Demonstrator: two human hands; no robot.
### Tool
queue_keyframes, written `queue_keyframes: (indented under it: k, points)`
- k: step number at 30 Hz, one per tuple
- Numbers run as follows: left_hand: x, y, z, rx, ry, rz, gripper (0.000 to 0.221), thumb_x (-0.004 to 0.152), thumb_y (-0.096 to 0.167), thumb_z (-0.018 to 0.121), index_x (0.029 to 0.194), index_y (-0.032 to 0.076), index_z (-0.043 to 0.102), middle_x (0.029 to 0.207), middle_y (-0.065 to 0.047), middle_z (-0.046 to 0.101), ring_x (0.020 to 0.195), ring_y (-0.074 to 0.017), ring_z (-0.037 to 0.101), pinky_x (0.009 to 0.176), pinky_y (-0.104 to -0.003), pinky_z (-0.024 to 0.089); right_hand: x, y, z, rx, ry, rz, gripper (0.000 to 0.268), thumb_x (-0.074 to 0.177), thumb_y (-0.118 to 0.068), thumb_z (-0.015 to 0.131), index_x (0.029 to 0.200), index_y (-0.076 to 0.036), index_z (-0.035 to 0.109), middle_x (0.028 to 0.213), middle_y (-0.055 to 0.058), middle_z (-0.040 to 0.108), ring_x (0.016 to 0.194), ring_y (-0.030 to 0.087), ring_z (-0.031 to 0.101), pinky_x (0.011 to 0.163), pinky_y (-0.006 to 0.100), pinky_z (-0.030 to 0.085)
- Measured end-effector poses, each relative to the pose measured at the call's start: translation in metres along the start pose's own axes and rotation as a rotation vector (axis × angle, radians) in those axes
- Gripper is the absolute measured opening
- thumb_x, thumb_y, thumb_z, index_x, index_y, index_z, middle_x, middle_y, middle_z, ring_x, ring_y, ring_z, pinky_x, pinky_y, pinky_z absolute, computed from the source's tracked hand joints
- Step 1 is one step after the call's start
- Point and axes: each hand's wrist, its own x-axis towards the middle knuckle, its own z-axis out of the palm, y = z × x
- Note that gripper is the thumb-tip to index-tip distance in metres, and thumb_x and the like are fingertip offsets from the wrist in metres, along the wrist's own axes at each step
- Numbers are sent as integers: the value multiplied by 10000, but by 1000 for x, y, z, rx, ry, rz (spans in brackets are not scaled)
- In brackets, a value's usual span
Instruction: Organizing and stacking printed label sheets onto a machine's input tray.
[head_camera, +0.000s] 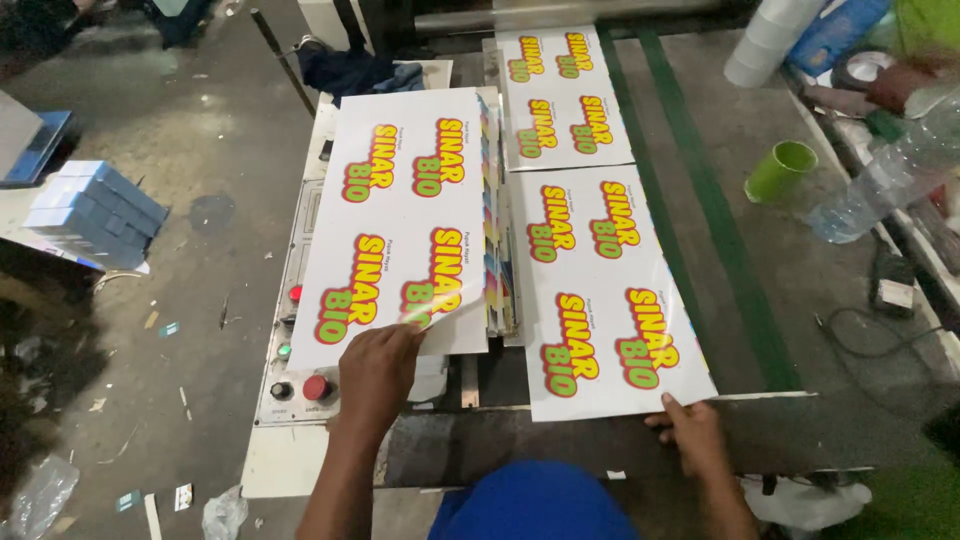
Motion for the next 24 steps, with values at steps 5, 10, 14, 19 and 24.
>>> queue_keyframes:
  k: [5, 10, 14, 19, 24]
  points:
    - [0, -2, -7, 16, 37, -81, 127, 870, 205, 768, 902, 82, 758, 868, -105, 762, 818, -311, 720, 730, -437, 557, -8, -55, 22, 35, -39, -46, 360, 984, -289, 659, 1194, 4, 653, 985, 135, 761, 736, 239, 733, 538, 344, 474]
    - [3, -3, -20, -83, 205, -138, 104, 937, 128, 750, 998, 45, 742, 959, -128, 762, 858, -303, 737, 740, -402, 586, -26, -70, 17, 94, 61, 40, 608, 973, -263, 608, 1535, -146, 406, 1101, 160, 752, 782, 218, 707, 569, 347, 502]
    - [6, 20, -29, -122, 303, -55, 104, 926, 84, 754, 1024, 50, 739, 996, -135, 762, 908, -293, 754, 775, -376, 602, -32, -54, 20, 80, 104, 98, 591, 1009, -232, 592, 1558, -108, 410, 1138, 200, 753, 804, 210, 710, 600, 325, 502]
    - [-13, 53, 35, -295, 84, 244, 166, 852, 90, 779, 998, 62, 706, 1014, -123, 747, 921, -315, 738, 772, -419, 597, -39, -47, 59, 53, -165, -61, 489, 1001, -199, 564, 1473, -74, 543, 1133, 155, 772, 753, 180, 717, 563, 301, 491]
    - [-35, 103, 77, -326, -159, 292, 218, 866, 172, 750, 1034, 43, 698, 1077, -126, 738, 1022, -317, 701, 865, -443, 549, -81, -74, 109, 65, -578, -204, 500, 985, -226, 630, 1444, -46, 556, 1154, 119, 756, 824, 184, 716, 679, 299, 539]
